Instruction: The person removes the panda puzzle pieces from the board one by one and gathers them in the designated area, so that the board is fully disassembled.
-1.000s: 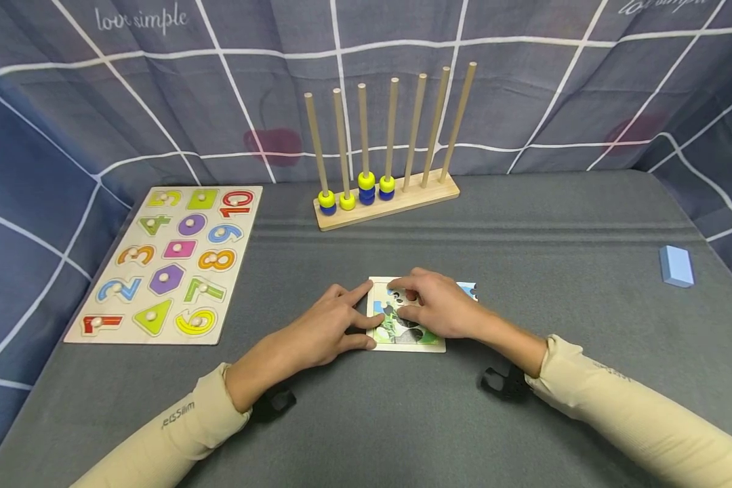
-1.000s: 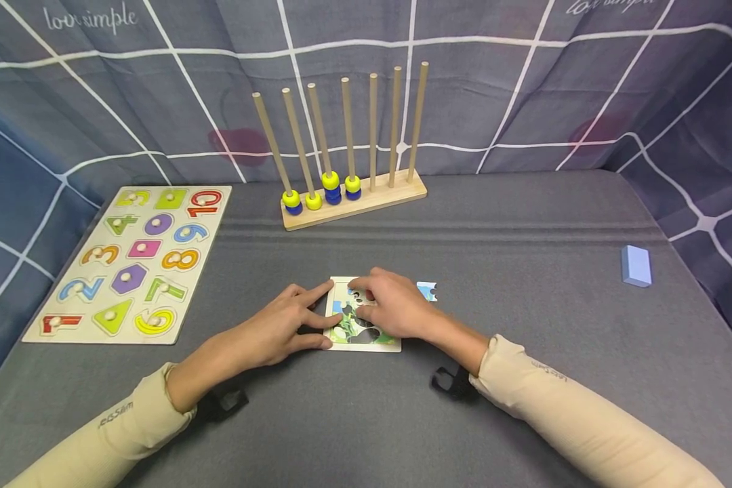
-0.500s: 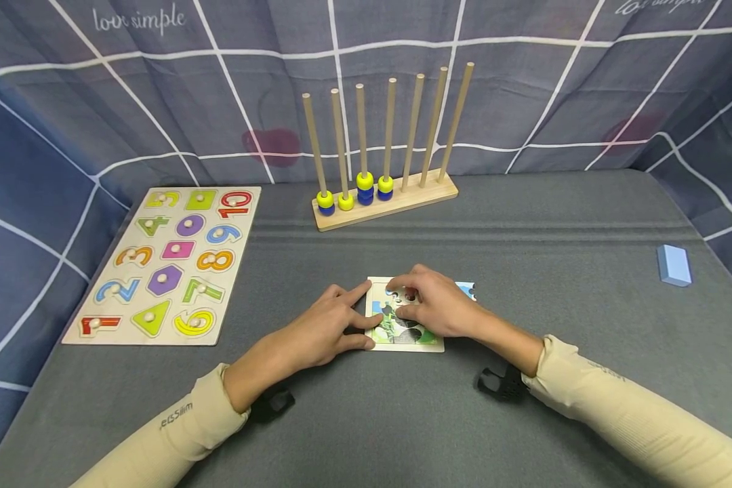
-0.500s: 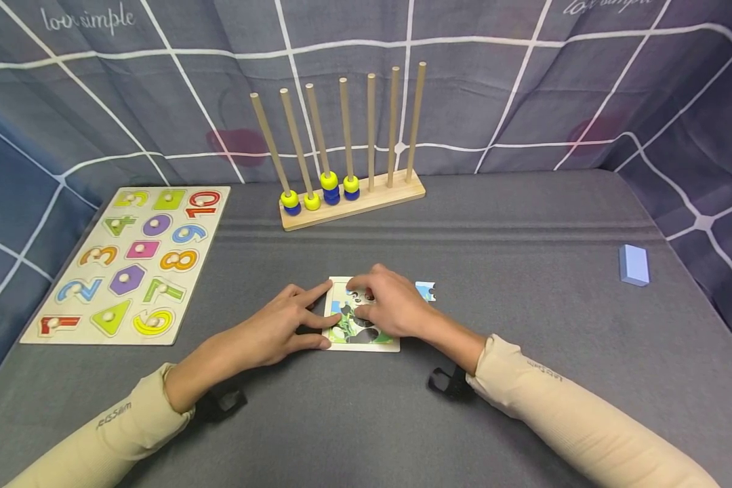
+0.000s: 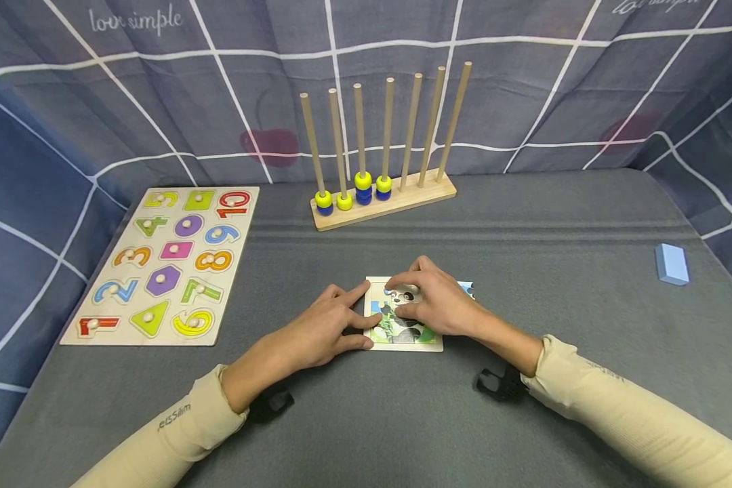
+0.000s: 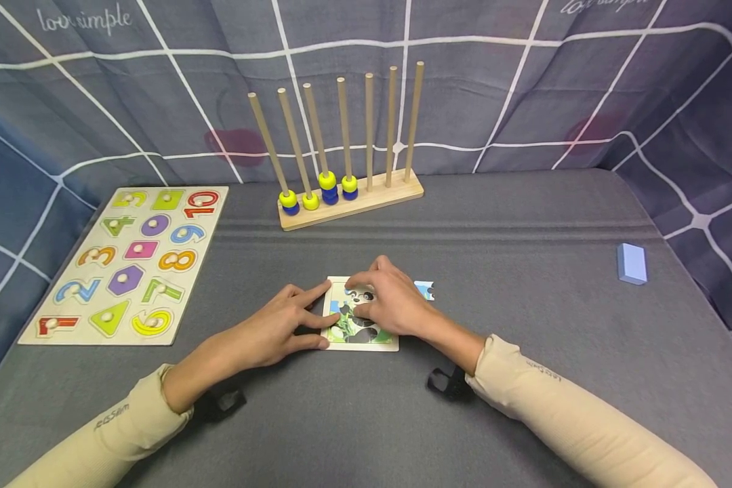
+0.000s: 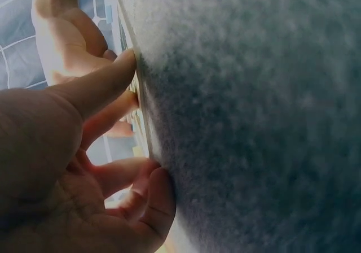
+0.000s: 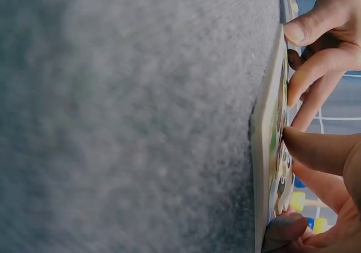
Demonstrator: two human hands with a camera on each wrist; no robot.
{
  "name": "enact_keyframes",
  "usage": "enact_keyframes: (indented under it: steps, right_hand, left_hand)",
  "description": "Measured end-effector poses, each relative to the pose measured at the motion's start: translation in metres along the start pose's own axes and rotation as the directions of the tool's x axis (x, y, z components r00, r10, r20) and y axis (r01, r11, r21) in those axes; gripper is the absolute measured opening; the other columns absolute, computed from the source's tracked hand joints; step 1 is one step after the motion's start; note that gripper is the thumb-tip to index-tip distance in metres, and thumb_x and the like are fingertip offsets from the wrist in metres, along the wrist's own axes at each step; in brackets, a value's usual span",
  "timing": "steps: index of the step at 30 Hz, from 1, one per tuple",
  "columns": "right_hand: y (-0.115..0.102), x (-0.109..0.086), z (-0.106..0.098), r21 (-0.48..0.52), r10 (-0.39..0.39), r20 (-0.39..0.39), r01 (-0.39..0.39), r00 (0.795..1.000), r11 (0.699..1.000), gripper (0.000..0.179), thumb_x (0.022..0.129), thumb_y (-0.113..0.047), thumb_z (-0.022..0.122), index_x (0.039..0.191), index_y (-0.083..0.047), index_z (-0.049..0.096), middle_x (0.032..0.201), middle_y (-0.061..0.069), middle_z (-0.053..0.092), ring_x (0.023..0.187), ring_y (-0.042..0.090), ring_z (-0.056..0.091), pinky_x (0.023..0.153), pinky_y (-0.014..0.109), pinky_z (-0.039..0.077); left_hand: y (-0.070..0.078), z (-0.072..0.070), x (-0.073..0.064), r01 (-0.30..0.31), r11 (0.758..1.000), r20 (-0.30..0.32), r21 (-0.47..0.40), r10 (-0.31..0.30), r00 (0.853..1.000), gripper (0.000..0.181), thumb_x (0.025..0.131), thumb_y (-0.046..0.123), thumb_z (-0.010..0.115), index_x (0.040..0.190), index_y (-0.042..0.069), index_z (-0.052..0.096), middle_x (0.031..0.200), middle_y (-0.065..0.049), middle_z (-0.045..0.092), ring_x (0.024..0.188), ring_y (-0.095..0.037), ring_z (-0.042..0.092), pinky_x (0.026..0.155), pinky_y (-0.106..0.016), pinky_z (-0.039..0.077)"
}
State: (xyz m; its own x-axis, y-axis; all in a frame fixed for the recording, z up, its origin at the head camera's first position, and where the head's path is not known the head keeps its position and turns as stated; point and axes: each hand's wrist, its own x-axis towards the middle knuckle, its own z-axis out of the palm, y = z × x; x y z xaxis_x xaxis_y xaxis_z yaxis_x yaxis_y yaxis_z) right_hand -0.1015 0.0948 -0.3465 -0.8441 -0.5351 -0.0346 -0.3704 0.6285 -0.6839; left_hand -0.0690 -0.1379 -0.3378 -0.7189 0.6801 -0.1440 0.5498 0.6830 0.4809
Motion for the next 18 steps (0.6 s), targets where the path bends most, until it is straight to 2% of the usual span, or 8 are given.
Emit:
enact_keyframes:
  steps: [6, 11, 18]
  right_hand:
    - [0.0029, 0.0002, -0.0012, 0.031, 0.005, 0.006, -0.005, 1.000, 1.000, 0.048, 0.086, -0.007, 0.074, 0.132, -0.006, 0.060, 0.107, 0.010, 0.053, 0.086, 0.021, 0.048, 0.072, 0.037, 0.041]
    - [0.0050, 0.0014, -0.0011, 0.052, 0.028, -0.001, -0.028, 1.000, 0.998, 0.037, 0.087, -0.004, 0.072, 0.123, -0.001, 0.062, 0.106, 0.011, 0.055, 0.081, 0.020, 0.049, 0.073, 0.036, 0.042]
    - [0.0064, 0.0013, 0.0001, 0.060, 0.036, -0.013, -0.035, 0.999, 0.998, 0.031, 0.087, -0.003, 0.072, 0.118, -0.003, 0.064, 0.103, 0.012, 0.054, 0.082, 0.021, 0.047, 0.072, 0.036, 0.041]
  left_hand:
    - [-0.0029, -0.0043, -0.0010, -0.004, 1.000, 0.029, 0.000, 0.004, 1.000, 0.048, 0.090, 0.033, 0.073, 0.135, 0.018, 0.062, 0.158, -0.019, 0.026, 0.105, -0.024, 0.044, 0.087, -0.040, 0.042]
    - [-0.0051, -0.0041, -0.0011, -0.005, 1.000, 0.005, -0.001, 0.005, 1.000, 0.049, 0.087, 0.034, 0.076, 0.132, 0.018, 0.065, 0.156, -0.018, 0.031, 0.101, -0.021, 0.046, 0.084, -0.037, 0.042]
    - [-0.0064, -0.0023, 0.0009, 0.019, 1.000, -0.042, -0.002, -0.019, 0.999, 0.048, 0.081, 0.036, 0.081, 0.126, 0.021, 0.070, 0.154, -0.013, 0.037, 0.096, -0.019, 0.048, 0.079, -0.035, 0.043]
